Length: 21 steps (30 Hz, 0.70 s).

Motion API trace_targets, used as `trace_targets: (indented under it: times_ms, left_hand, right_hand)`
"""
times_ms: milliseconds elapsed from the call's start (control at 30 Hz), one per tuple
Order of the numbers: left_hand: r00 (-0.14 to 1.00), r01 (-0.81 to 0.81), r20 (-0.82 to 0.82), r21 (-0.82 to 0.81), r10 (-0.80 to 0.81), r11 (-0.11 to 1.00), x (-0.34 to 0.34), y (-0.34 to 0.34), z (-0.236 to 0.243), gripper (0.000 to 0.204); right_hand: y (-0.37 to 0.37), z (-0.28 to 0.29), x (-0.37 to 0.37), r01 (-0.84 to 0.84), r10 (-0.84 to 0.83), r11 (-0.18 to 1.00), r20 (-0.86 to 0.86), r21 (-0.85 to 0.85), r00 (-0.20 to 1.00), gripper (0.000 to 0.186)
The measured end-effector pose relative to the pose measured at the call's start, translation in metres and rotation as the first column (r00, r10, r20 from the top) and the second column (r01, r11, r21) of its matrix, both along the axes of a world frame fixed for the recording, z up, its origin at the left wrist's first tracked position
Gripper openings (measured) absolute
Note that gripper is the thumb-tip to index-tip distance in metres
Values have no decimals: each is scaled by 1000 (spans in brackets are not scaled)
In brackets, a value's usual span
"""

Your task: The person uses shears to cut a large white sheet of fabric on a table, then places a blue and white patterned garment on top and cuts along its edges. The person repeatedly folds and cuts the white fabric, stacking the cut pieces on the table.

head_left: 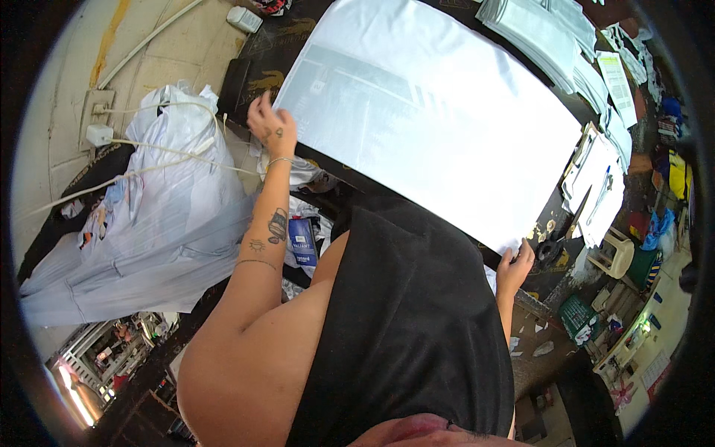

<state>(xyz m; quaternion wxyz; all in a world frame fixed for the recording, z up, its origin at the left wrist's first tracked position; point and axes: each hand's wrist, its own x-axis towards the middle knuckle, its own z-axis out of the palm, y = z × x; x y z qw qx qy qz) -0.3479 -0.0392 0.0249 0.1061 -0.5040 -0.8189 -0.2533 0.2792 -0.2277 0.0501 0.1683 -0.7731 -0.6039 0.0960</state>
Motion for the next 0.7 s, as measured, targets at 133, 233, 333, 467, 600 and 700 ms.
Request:
trace_targets:
  times_ms: [133, 233, 333, 467, 600, 700]
  left_hand:
    - [994, -67, 48, -481, 103, 874, 27, 63, 10, 54]
    - [983, 91, 173, -214, -54, 973, 24, 129, 17, 49]
    - [790, 549, 309, 32, -530, 835, 17, 204, 13, 26]
    - [697, 706, 275, -106, -662, 700, 3, 264, 1, 17]
    - [656, 754, 285, -200, -699, 626, -9, 276, -4, 15]
    - [610, 790, 314, -173, -728, 588, -13, 274, -2, 15]
  right_hand:
    - [34, 18, -16, -205, 216, 975, 127, -89, 968, 32]
    - [91, 19, -8, -19, 77, 968, 224, -252, 972, 18]
    - [163, 2, -3, -122, 121, 992, 16, 21, 992, 20]
    - [214, -31, -17, -2, 7, 985, -23, 171, 1000, 23]
    - [213, -51, -29, 159, -159, 972, -14, 171, 987, 17]
    - [207, -54, -29, 122, -109, 969, -70, 216, 992, 18]
